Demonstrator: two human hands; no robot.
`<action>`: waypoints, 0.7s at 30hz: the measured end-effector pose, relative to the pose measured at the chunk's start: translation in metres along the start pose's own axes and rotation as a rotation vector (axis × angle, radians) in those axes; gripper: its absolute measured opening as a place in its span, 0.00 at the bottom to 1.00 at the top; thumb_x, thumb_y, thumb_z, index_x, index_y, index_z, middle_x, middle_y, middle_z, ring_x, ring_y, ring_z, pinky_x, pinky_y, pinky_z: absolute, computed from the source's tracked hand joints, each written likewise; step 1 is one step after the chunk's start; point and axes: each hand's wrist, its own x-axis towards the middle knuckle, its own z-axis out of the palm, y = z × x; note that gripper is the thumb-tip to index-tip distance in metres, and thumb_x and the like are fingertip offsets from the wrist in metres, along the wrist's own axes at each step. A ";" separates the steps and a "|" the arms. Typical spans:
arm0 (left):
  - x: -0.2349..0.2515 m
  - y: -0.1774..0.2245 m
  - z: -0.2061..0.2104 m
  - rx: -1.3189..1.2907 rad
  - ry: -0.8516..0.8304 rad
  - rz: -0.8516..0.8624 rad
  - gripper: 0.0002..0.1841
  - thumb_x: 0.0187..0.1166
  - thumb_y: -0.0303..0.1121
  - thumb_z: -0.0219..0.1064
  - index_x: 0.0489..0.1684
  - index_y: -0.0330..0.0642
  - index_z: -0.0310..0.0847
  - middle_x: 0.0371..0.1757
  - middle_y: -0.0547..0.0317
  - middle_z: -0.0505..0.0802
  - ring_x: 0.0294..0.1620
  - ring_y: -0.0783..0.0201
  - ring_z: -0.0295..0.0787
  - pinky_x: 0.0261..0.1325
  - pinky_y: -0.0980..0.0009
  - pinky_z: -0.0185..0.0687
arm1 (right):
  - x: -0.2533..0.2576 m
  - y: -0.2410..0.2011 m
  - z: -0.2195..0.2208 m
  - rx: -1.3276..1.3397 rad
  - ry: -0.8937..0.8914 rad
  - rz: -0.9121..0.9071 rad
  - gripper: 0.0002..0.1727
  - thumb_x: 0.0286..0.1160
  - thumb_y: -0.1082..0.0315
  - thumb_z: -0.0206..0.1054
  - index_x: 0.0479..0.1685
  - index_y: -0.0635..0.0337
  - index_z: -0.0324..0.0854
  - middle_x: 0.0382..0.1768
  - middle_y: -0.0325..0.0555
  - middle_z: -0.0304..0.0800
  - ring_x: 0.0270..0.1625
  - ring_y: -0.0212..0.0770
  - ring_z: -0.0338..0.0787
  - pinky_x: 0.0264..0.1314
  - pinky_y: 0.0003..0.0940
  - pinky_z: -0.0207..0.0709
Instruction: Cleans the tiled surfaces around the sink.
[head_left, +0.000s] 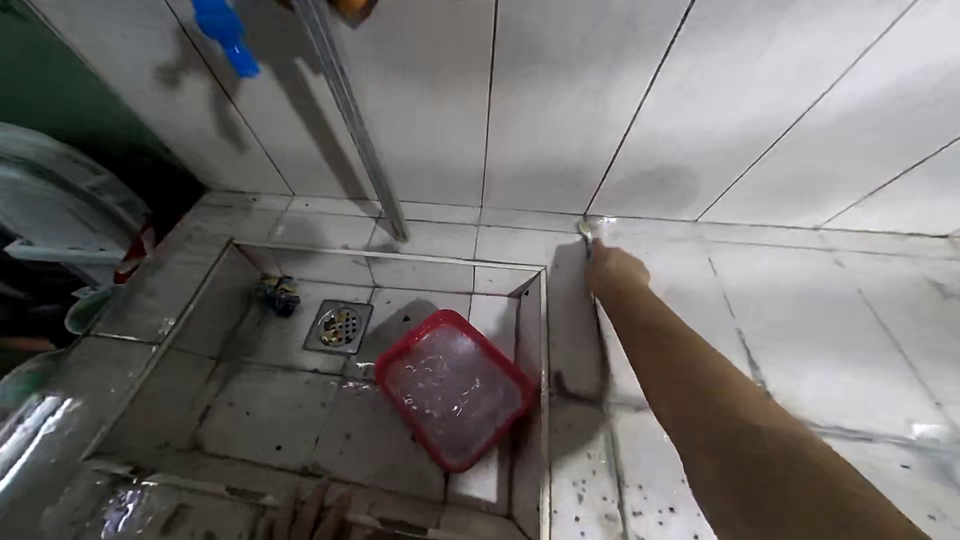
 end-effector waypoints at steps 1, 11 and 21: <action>0.000 0.000 0.000 -0.005 -0.002 -0.007 0.30 0.91 0.55 0.48 0.79 0.43 0.79 0.82 0.32 0.77 0.85 0.21 0.61 0.84 0.23 0.43 | 0.009 -0.006 -0.003 -0.008 0.008 0.006 0.24 0.90 0.66 0.53 0.82 0.62 0.67 0.61 0.74 0.86 0.64 0.75 0.87 0.54 0.72 0.80; 0.001 -0.003 0.002 -0.021 0.015 -0.017 0.31 0.92 0.56 0.44 0.77 0.47 0.81 0.81 0.36 0.79 0.86 0.23 0.62 0.85 0.25 0.45 | -0.041 0.017 -0.006 -0.094 -0.052 -0.094 0.24 0.94 0.65 0.48 0.86 0.60 0.63 0.57 0.74 0.87 0.59 0.75 0.89 0.53 0.71 0.80; 0.001 -0.003 0.000 -0.045 0.015 -0.025 0.28 0.93 0.53 0.45 0.76 0.48 0.82 0.82 0.39 0.80 0.87 0.25 0.62 0.86 0.26 0.43 | -0.026 0.011 -0.004 -0.033 -0.029 -0.085 0.24 0.92 0.64 0.53 0.81 0.65 0.68 0.60 0.75 0.86 0.62 0.75 0.88 0.57 0.74 0.79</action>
